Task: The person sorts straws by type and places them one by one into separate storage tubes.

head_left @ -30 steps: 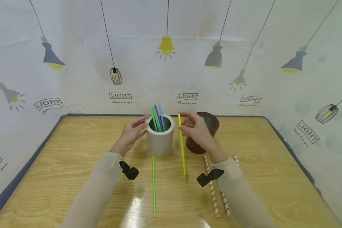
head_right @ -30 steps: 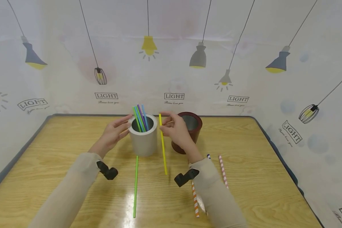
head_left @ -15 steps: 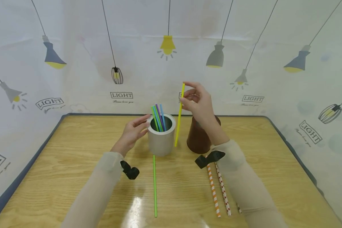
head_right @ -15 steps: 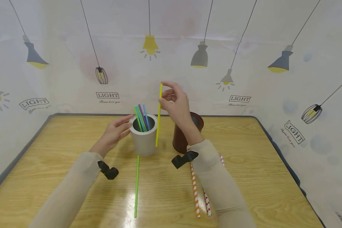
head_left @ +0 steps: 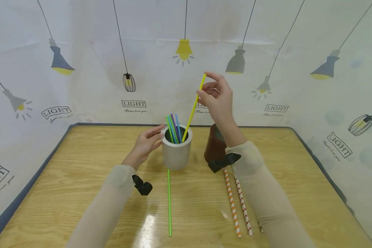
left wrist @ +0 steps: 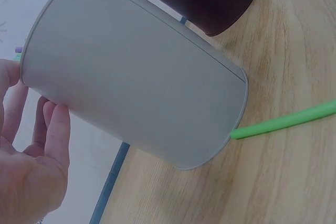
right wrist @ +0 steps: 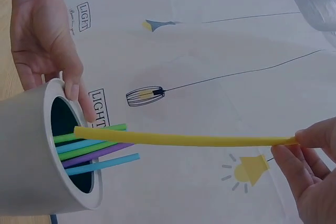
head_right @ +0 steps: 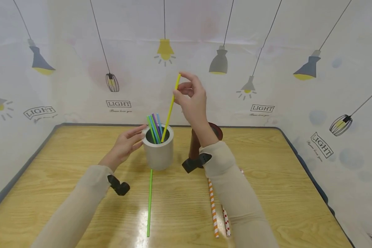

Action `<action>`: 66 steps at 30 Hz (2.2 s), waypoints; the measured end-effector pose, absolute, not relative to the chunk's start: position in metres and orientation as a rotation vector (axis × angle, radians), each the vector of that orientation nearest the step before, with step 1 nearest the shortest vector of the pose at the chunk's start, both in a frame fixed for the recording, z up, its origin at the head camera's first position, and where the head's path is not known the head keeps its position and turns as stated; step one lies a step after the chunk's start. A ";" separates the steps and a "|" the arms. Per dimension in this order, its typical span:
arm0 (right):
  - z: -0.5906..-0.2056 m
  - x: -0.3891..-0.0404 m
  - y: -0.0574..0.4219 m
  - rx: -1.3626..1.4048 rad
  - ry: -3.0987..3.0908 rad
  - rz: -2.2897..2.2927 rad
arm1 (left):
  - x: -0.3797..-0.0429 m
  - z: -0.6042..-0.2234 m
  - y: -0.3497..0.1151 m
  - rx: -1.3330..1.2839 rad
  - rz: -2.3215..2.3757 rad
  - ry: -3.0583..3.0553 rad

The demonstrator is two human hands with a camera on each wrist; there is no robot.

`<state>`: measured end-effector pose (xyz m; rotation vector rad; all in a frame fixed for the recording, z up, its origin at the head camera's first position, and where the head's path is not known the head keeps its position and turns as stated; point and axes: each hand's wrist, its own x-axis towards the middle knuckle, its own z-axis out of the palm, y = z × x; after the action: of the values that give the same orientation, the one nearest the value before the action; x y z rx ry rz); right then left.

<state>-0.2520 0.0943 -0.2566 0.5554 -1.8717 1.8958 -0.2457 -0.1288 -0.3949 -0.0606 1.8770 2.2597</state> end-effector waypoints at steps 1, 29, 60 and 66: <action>-0.258 -0.254 0.094 0.540 -1.869 1.907 | -0.246 -0.395 -0.129 -0.060 2.259 1.880; -0.342 -0.285 0.081 0.552 -2.334 1.737 | -0.245 -0.394 -0.130 -0.070 2.254 1.882; -0.357 -0.287 0.066 0.557 -2.562 1.423 | -0.246 -0.396 -0.129 -0.045 2.278 1.857; -0.355 -0.288 0.068 0.608 -2.606 1.379 | -0.246 -0.397 -0.129 -0.052 2.276 1.863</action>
<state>-0.2879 0.0678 -0.3547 0.6082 -2.6062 1.3793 -0.2464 -0.1291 -0.3966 -0.0522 1.8630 2.2762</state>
